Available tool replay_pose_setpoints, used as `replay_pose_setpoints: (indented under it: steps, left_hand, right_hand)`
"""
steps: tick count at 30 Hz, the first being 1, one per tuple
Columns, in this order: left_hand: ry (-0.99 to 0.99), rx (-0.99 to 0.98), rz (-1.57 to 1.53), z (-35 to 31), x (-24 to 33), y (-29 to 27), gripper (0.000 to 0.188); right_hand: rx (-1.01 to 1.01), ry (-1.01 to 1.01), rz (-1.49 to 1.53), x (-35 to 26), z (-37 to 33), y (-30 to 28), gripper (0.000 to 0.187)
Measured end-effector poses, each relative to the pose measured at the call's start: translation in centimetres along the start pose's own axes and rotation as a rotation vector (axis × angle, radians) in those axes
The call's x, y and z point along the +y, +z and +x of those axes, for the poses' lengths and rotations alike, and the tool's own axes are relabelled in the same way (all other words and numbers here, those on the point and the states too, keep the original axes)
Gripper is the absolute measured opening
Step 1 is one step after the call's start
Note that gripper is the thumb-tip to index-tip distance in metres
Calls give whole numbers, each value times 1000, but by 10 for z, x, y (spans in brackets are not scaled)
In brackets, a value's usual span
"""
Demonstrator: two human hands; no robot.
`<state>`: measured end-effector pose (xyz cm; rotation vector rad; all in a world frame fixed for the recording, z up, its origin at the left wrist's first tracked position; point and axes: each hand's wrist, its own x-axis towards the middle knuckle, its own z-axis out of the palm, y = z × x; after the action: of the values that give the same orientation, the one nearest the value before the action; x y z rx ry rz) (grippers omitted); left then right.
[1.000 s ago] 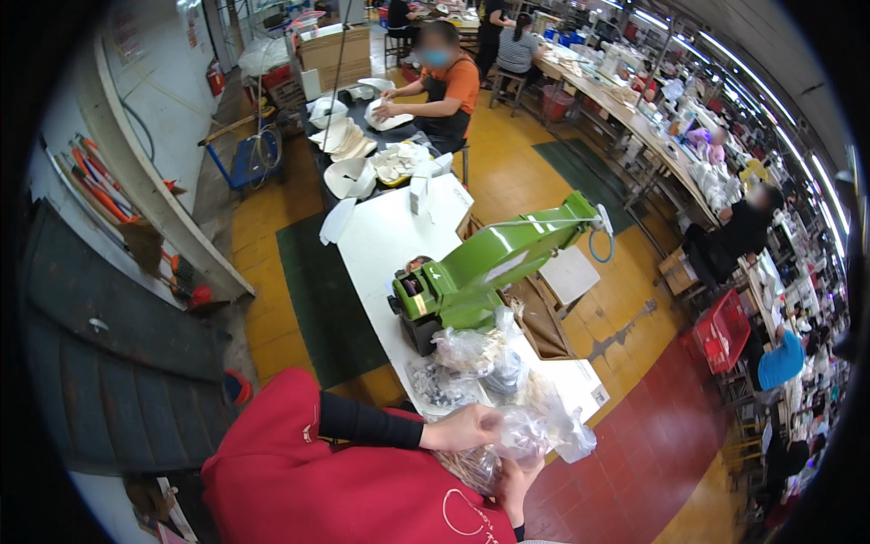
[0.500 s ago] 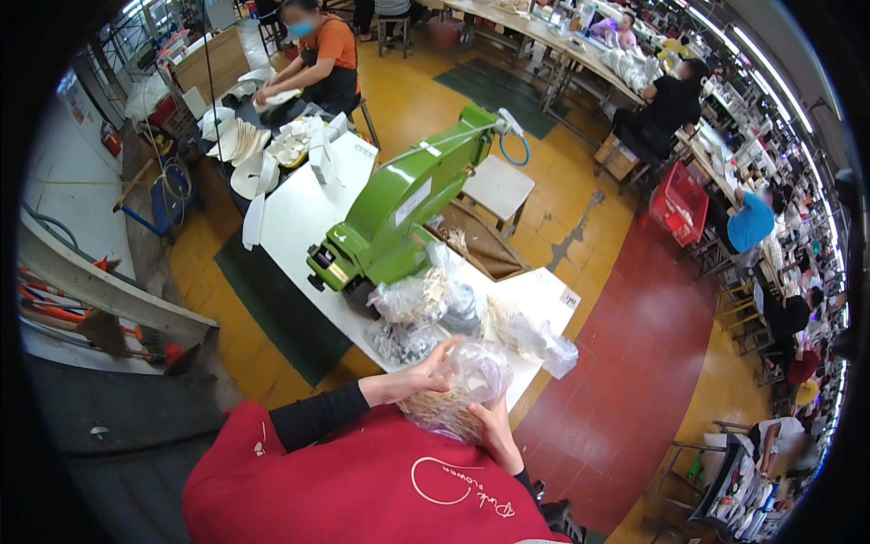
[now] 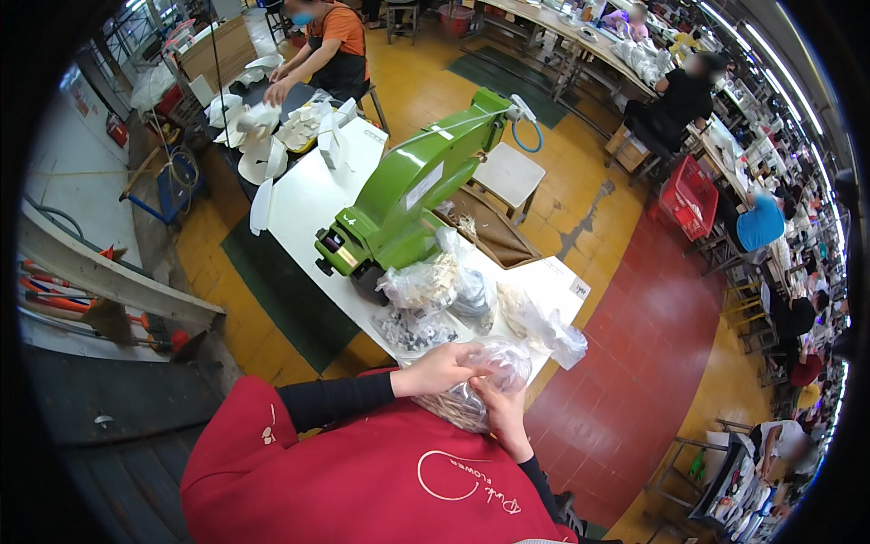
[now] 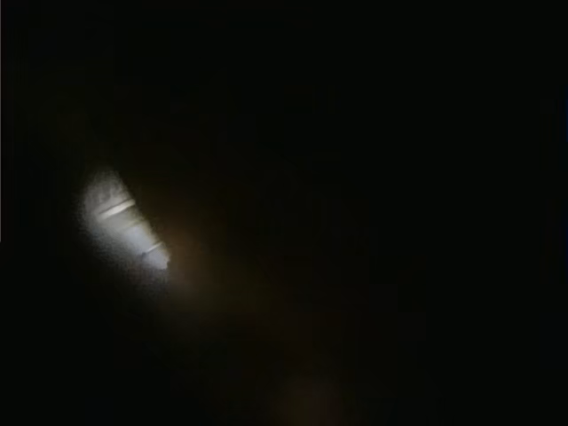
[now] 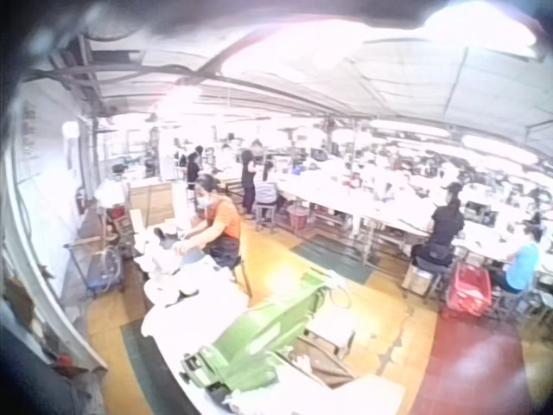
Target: The person handles small items and places them into clear plastic bags at a workbench. They repeatedly open bags, insert items, and set the filled bags aside. The person then moves to a metal cabinet and places the filled bags inside.
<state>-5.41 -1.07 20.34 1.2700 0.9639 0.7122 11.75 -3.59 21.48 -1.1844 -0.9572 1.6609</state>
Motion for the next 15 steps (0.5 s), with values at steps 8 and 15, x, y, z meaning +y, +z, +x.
replay_pose_setpoints:
  steps: [8,15]
  left_hand:
    - [139,212,33,4,-20,11,34]
    - [41,270,55,7,-20,14,35]
  right_hand:
    - [79,-48,-100,-12,0,11,28]
    - [108,-45,-225,-11,6,10,32]
